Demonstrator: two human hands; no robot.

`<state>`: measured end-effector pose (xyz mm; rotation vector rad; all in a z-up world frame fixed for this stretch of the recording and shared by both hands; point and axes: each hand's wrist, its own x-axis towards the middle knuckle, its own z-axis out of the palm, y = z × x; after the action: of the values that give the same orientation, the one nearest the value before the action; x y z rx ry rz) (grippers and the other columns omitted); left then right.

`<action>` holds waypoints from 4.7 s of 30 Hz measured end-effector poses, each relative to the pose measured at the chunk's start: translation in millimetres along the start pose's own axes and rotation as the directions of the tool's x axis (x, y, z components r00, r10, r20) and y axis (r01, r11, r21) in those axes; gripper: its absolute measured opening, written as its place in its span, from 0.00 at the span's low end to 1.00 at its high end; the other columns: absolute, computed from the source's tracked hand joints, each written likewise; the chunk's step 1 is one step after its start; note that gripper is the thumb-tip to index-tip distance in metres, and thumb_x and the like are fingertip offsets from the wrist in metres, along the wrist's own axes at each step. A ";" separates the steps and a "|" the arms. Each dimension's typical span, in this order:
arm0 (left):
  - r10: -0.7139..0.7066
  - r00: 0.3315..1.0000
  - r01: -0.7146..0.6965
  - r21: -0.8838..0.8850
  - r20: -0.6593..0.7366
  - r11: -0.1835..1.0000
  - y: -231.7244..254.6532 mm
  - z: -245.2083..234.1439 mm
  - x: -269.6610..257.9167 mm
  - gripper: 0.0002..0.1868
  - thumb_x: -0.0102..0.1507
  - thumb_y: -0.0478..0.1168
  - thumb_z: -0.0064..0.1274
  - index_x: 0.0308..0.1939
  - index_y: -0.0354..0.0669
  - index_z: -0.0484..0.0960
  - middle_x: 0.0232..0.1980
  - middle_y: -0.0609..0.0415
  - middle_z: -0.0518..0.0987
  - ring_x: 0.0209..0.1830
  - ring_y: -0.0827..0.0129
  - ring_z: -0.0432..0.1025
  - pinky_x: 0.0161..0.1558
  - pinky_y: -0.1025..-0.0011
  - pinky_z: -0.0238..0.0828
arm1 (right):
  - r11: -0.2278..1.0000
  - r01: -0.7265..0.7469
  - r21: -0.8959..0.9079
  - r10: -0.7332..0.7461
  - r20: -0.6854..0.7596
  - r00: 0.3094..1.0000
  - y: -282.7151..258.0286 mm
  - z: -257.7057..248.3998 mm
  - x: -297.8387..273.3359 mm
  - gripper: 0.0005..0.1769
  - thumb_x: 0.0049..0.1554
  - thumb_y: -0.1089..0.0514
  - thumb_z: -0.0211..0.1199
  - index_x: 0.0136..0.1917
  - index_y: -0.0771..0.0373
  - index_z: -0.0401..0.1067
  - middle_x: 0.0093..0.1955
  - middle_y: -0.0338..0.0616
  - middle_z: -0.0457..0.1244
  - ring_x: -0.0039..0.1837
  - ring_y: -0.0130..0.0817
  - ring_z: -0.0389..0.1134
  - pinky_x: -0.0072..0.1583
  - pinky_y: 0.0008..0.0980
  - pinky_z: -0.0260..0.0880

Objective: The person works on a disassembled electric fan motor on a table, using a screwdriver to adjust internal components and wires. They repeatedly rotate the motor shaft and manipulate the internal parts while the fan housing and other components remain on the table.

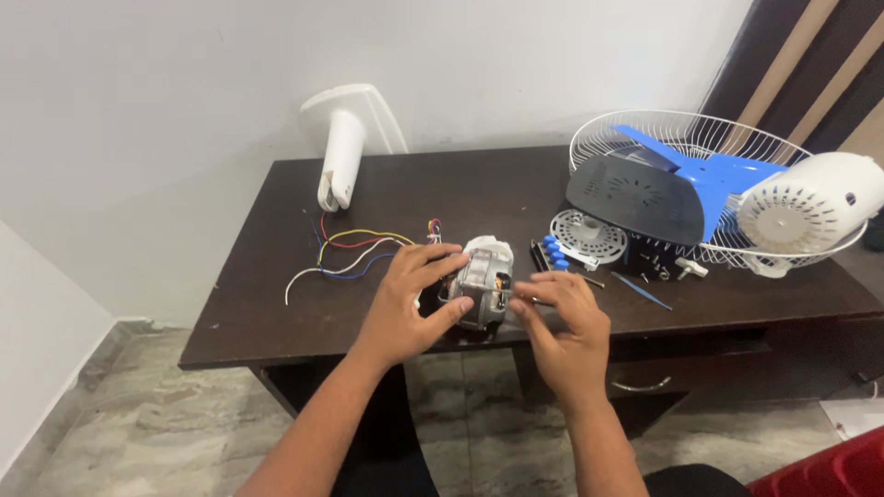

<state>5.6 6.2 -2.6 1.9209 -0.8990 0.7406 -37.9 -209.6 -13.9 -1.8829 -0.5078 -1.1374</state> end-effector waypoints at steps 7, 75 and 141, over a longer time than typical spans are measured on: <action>-0.005 1.000 0.005 0.053 0.005 0.999 10.2 -0.3 -1.3 0.26 0.56 0.43 0.66 0.59 0.45 0.82 0.65 0.52 0.77 0.65 0.55 0.68 0.68 0.59 0.64 | 0.989 -0.103 -0.103 0.106 0.018 0.994 2.7 11.0 -3.7 0.11 0.62 0.55 0.64 0.41 0.63 0.74 0.43 0.42 0.68 0.52 0.41 0.69 0.57 0.38 0.68; -0.043 0.999 0.043 0.021 0.004 0.999 18.2 -1.9 -7.4 0.27 0.53 0.44 0.69 0.57 0.48 0.84 0.62 0.52 0.77 0.64 0.57 0.71 0.64 0.60 0.69 | 0.992 -0.108 -0.059 0.116 0.152 0.982 4.7 -3.1 0.0 0.14 0.63 0.56 0.62 0.36 0.62 0.74 0.45 0.39 0.67 0.49 0.34 0.69 0.51 0.30 0.68; -0.010 1.000 0.010 0.061 0.000 0.998 17.0 -0.2 -9.2 0.28 0.54 0.44 0.70 0.58 0.46 0.82 0.63 0.52 0.77 0.64 0.57 0.71 0.64 0.61 0.69 | 1.000 0.006 -0.007 -0.006 0.122 0.992 -9.3 -11.7 6.9 0.09 0.57 0.56 0.65 0.43 0.64 0.72 0.44 0.42 0.67 0.51 0.42 0.69 0.56 0.37 0.68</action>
<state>-13.5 2.9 -1.9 1.9778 -0.8751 0.7706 -46.9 -214.7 -1.1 -1.9669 -0.5783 -1.0334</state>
